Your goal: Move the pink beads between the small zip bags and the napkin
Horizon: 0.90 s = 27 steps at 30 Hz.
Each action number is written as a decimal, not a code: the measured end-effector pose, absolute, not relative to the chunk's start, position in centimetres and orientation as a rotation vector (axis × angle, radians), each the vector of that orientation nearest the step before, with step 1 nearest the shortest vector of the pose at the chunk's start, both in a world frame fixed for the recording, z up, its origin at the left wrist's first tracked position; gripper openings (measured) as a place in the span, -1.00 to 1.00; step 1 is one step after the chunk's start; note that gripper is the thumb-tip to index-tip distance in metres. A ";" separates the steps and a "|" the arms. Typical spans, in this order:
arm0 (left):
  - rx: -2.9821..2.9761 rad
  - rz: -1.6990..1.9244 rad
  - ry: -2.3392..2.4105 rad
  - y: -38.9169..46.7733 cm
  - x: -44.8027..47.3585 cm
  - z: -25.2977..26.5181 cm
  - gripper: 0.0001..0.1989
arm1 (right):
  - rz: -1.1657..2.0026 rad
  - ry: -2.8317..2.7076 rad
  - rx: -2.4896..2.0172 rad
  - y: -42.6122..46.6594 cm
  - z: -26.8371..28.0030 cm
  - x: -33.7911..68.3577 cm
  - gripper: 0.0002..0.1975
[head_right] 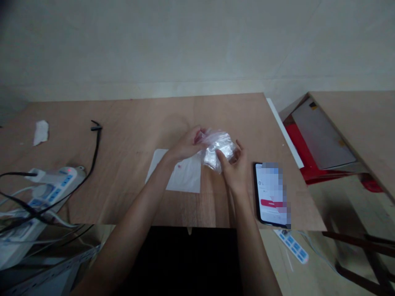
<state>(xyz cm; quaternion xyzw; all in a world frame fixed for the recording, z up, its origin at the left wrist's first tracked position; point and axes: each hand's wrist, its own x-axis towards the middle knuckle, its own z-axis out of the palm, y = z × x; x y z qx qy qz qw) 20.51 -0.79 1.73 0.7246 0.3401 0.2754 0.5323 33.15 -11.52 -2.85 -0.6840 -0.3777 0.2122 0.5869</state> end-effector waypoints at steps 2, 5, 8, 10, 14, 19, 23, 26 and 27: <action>1.461 0.841 0.883 -1.1 16.7 2.3 -0.77 | 0.541 -0.890 -1.506 -10.7 -1.6 32.0 -0.27; 1.114 1.081 1.228 -2.1 9.2 2.3 -0.77 | 0.516 -0.964 -1.441 -9.9 -0.8 30.0 -0.42; 0.987 1.166 1.682 -3.6 2.0 1.1 -0.83 | 0.599 -1.014 -1.454 -9.6 -1.6 28.7 -0.55; 0.986 1.155 1.840 -4.6 -1.2 0.0 -0.82 | 0.624 -1.059 -1.507 -9.7 -2.3 28.1 -0.62; 1.189 1.170 2.146 -6.1 -3.6 -1.4 -0.57 | 0.463 -1.242 -1.600 -9.9 -2.1 26.0 -0.69; 1.747 1.014 2.395 -7.2 -3.6 -2.3 -0.69 | 0.441 -1.685 -1.445 -9.0 0.3 19.5 -0.74; 1.808 0.946 2.446 -7.8 -3.9 -2.5 -0.77 | 0.572 -2.082 -1.310 -7.3 0.4 13.3 -0.70; 1.894 1.057 2.448 -8.2 -4.4 -1.9 -0.77 | 0.565 -2.177 -1.250 -6.1 0.1 10.2 -0.55; 1.937 1.094 2.417 -8.3 -4.6 -1.6 -0.78 | 0.556 -2.171 -1.231 -5.6 0.2 9.7 -0.51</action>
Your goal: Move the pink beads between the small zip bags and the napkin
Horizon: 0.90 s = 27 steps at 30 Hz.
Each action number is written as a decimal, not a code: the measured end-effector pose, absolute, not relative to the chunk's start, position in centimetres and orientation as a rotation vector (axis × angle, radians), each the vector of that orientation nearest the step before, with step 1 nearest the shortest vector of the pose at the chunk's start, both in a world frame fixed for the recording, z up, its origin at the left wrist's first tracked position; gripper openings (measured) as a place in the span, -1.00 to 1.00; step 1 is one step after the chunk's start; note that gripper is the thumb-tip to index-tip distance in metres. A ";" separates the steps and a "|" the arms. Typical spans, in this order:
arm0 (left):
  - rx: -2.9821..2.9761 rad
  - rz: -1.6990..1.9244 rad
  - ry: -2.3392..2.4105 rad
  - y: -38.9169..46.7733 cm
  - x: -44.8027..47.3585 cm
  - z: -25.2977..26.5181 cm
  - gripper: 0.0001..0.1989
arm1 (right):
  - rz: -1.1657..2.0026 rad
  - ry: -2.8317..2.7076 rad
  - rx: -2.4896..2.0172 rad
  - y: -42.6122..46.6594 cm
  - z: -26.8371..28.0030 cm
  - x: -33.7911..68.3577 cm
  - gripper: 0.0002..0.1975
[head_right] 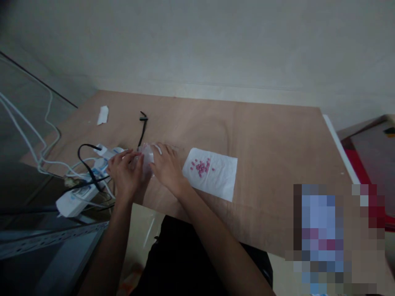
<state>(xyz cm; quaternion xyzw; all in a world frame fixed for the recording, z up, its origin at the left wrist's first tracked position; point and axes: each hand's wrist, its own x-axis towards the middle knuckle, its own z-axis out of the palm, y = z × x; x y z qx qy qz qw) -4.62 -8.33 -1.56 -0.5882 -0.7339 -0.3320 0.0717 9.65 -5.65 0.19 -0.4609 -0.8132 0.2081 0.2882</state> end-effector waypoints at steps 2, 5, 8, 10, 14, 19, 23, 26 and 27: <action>-1.871 -1.042 -2.119 -8.5 -5.2 -0.7 -0.79 | 0.547 -2.132 -1.195 -4.8 0.8 9.1 -0.47; -2.087 -1.152 -1.991 -8.6 -5.9 1.0 -0.82 | 0.624 -2.097 -1.087 -3.6 2.3 9.6 -0.63; -2.187 -1.388 -1.913 -8.7 -5.9 2.9 -0.88 | 0.855 -2.056 -0.914 -3.4 3.7 11.1 -0.83; -2.215 -1.581 -1.914 -9.0 -5.2 4.0 -0.92 | 1.031 -1.941 -0.857 -3.9 4.2 12.6 -0.86; -2.309 -1.861 -1.886 -9.7 -2.0 5.0 -0.99 | 1.393 -1.649 -0.887 -6.2 4.8 16.2 -0.89; -2.532 -1.881 -1.948 -10.6 3.1 4.3 -0.91 | 1.412 -1.604 -0.996 -9.9 4.8 21.1 -0.96; -2.842 -1.801 -2.073 -11.7 6.7 3.4 -0.86 | 1.340 -1.554 -1.161 -13.4 3.5 23.9 -0.83; -2.989 -1.753 -2.292 -12.9 8.5 2.8 -0.78 | 1.453 -1.353 -1.227 -15.9 2.2 25.0 -0.90; -2.998 -1.718 -2.376 -13.3 8.8 2.6 -0.75 | 1.488 -1.309 -1.244 -16.6 1.9 25.3 -0.90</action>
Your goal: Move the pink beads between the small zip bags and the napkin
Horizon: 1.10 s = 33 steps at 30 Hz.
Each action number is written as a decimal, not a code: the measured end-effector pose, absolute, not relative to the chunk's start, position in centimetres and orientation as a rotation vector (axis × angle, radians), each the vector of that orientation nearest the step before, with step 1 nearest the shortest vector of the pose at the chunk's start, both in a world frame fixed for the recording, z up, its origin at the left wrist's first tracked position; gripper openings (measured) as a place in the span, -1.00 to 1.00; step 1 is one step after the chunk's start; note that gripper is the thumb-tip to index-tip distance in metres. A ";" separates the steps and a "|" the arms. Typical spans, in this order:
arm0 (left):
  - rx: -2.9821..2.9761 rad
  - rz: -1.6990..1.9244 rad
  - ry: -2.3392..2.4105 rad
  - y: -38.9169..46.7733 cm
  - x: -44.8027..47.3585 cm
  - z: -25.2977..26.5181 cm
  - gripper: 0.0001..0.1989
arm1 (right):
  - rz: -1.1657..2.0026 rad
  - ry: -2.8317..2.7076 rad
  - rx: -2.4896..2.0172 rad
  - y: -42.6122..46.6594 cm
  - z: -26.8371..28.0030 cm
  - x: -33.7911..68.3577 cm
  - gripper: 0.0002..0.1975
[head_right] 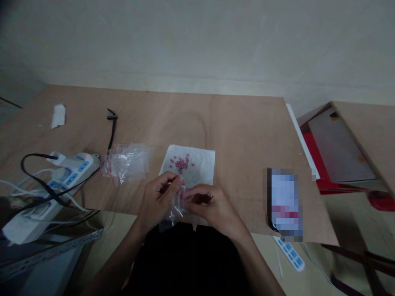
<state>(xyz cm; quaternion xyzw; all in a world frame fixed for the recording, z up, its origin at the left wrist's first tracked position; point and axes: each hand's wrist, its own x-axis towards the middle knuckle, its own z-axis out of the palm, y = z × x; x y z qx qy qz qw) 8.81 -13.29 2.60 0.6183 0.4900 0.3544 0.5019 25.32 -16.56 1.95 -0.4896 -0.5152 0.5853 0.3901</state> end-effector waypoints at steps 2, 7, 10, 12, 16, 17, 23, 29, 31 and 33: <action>1.467 0.783 1.220 -13.8 9.2 2.1 -0.71 | 1.561 -1.295 -1.253 -17.5 1.7 25.7 -0.89; 1.677 0.556 1.291 -13.4 8.5 1.7 -0.59 | 1.728 -1.378 -1.298 -17.7 1.8 25.6 -0.87; 1.978 0.481 1.226 -12.9 7.3 2.8 -0.61 | 1.658 -1.403 -1.397 -16.9 1.5 25.2 -0.79; 2.166 0.471 1.100 -12.8 6.7 3.9 -0.56 | 1.520 -1.497 -1.456 -16.5 1.6 24.9 -0.75; 2.338 0.383 0.982 -13.3 6.6 4.7 -0.31 | 1.277 -1.769 -1.416 -15.9 3.0 24.6 -0.81; 2.337 0.364 1.010 -13.4 6.7 4.4 -0.47 | 1.257 -1.798 -1.360 -15.6 3.3 24.6 -0.85; 2.065 0.711 1.317 -13.8 6.1 2.1 -0.79 | 0.772 -1.792 -1.503 -11.6 0.6 25.0 -0.82; 1.904 0.755 1.465 -15.5 4.2 1.4 -0.64 | 0.627 -1.963 -1.640 -8.9 -2.9 25.2 -0.78; 1.875 0.745 1.464 -15.9 4.0 1.1 -0.67 | 0.612 -1.973 -1.654 -9.1 -2.8 25.1 -0.77; 1.864 0.742 1.468 -16.1 4.0 0.8 -0.71 | 0.605 -1.984 -1.663 -9.4 -2.4 24.9 -0.78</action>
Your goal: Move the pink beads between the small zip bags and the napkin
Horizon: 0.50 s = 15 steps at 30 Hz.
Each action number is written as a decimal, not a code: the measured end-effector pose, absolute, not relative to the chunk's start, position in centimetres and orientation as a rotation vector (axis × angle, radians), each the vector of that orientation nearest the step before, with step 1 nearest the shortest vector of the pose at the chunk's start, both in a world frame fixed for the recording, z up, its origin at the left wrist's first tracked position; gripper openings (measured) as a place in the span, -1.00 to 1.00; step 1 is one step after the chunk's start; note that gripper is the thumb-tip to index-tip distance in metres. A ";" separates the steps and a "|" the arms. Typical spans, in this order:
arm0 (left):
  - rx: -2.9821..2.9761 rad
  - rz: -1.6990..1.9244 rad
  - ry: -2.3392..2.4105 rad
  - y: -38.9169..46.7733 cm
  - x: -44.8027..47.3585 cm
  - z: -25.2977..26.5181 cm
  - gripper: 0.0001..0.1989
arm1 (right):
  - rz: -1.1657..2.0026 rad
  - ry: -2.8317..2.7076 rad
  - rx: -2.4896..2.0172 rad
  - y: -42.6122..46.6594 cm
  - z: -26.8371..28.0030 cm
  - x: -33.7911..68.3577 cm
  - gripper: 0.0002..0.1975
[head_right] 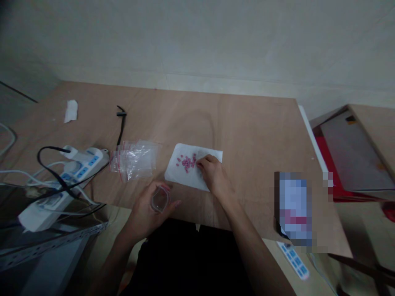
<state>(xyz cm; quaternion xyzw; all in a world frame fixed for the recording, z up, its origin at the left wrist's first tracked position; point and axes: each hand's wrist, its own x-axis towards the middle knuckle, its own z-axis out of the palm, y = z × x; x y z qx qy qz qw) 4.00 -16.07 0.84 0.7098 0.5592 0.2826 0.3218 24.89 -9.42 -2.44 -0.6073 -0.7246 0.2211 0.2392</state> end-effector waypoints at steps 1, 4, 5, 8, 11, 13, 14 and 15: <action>1.867 0.740 1.468 -16.0 4.1 0.8 -0.73 | 0.604 -1.992 -1.667 -9.5 -2.2 24.7 -0.79; 1.890 0.742 1.456 -15.6 4.4 0.8 -0.77 | 0.588 -2.025 -1.690 -9.7 -1.9 24.0 -0.82; 1.903 0.746 1.445 -15.5 4.5 0.8 -0.78 | 0.577 -2.034 -1.705 -9.7 -2.0 23.7 -0.83; 1.933 0.750 1.428 -14.9 4.7 0.9 -0.79 | 0.546 -2.046 -1.758 -9.6 -2.1 23.0 -0.82; 1.936 0.725 1.410 -14.4 4.7 0.7 -0.80 | 0.525 -2.037 -1.793 -9.6 -2.0 22.8 -0.81; 1.942 0.730 1.403 -14.1 4.8 0.5 -0.80 | 0.525 -2.027 -1.801 -9.7 -1.1 22.8 -0.82; 1.950 0.743 1.406 -14.0 4.9 0.4 -0.80 | 0.536 -2.013 -1.791 -9.9 -0.4 22.8 -0.84; 1.961 0.763 1.410 -13.8 5.1 0.3 -0.79 | 0.556 -1.987 -1.759 -10.2 0.5 22.7 -0.85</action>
